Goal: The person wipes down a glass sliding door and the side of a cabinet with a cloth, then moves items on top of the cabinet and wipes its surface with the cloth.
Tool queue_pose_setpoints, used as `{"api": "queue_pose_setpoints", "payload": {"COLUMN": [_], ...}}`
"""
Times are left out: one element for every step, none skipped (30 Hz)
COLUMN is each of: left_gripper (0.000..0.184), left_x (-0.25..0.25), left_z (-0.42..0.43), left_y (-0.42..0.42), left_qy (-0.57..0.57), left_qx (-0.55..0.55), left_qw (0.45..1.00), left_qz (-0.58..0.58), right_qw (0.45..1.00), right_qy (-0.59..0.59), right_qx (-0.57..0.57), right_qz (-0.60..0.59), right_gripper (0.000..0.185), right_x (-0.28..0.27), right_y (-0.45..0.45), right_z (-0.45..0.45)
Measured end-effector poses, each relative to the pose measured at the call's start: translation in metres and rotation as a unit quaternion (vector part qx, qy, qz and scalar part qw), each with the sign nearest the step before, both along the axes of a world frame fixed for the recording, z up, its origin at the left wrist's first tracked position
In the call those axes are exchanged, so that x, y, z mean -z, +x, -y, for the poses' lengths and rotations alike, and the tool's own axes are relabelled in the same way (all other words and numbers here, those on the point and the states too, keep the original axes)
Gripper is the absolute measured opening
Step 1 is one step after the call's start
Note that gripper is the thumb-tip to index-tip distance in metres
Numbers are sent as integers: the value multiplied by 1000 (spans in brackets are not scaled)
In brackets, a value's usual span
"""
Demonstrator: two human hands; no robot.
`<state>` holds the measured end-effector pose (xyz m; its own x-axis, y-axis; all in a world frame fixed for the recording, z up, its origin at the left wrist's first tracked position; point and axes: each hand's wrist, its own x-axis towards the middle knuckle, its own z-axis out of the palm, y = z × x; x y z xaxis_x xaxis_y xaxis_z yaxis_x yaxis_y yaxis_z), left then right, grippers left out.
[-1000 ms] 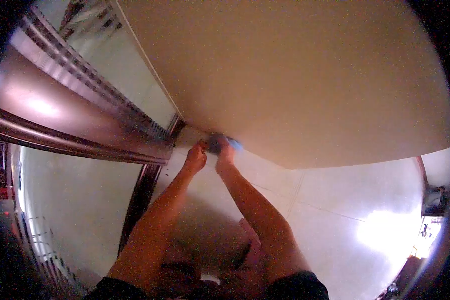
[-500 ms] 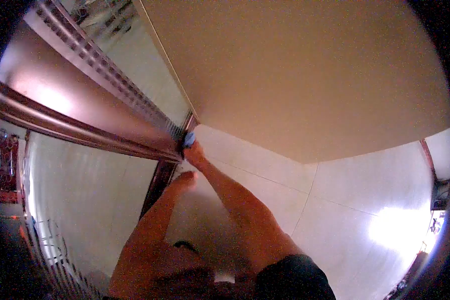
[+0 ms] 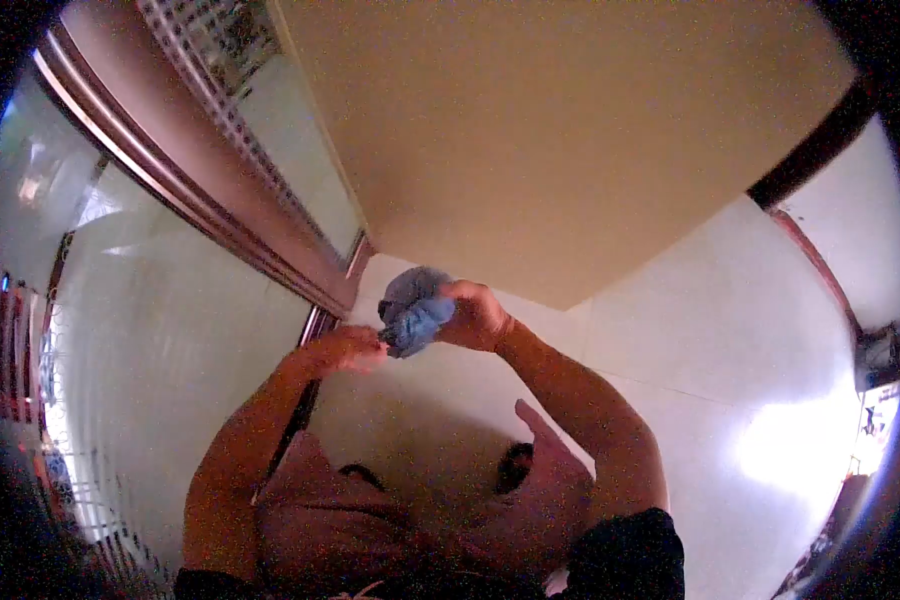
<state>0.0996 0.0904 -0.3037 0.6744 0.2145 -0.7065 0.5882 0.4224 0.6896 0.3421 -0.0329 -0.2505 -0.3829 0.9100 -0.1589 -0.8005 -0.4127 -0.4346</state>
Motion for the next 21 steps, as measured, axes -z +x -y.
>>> {"api": "queue_pose_setpoints", "payload": {"left_gripper": [44,48,48,49,47,46,44,42,40,38,33,31,29,28,29,29,30,30,31,31,32], "left_x": [-12,-18,-38,-53,-64,-72,-76,-95,-92,-75,-77,-89,-97,-109,-121,-127,-133,-136,-133,-134,-132], "left_z": [-7,-12,-12,-7,5,18,23,35,34,23,27,25,19,15,13,12,7,8,13,14,17], "left_y": [8,16,30,43,56,69,75,83,87,87,92,94,89,89,91,94,101,104,104,113,123], "left_qy": [-106,-192,-216,-238,-150,-60,29,102,169,231,225,213,202,192,185,206,227,245,331,414,493], "left_qx": [-83,-113,-107,-104,-125,-145,-166,-170,-174,-177,-244,-250,-255,-260,-264,-269,-274,-278,-268,-255,-240], "left_qw": [986,951,942,932,951,962,964,960,952,939,919,919,919,918,924,917,909,903,877,845,804], "left_qz": [103,216,235,252,239,224,207,196,189,183,215,220,224,228,206,210,217,218,221,224,229], "right_qw": [999,997,994,993,990,987,981,976,969,959,956,940,921,900,883,869,851,834,844,852,859], "right_qy": [-8,-19,-26,-23,-22,-21,-28,-14,-3,6,-23,-28,-32,-36,-40,-38,-34,-37,-47,-58,-67], "right_qx": [35,71,105,117,127,137,162,165,169,174,156,170,184,199,215,201,189,174,176,180,185], "right_qz": [-1,-2,-6,24,53,82,104,139,179,223,248,295,341,386,415,452,489,522,505,487,472], "right_gripper": [55,55,55,53,50,47,38,37,36,35,32,33,33,34,38,39,40,41,43,46,48], "right_x": [-5,-1,0,2,3,4,13,-9,-13,-4,-16,-19,-16,-16,-19,-18,-16,-13,-3,3,5], "right_y": [3,0,-2,-3,-4,-5,-3,7,12,14,24,31,33,38,41,47,57,62,60,64,68], "right_z": [4,6,9,10,11,12,11,26,29,21,26,31,35,39,43,49,51,56,60,62,66]}}
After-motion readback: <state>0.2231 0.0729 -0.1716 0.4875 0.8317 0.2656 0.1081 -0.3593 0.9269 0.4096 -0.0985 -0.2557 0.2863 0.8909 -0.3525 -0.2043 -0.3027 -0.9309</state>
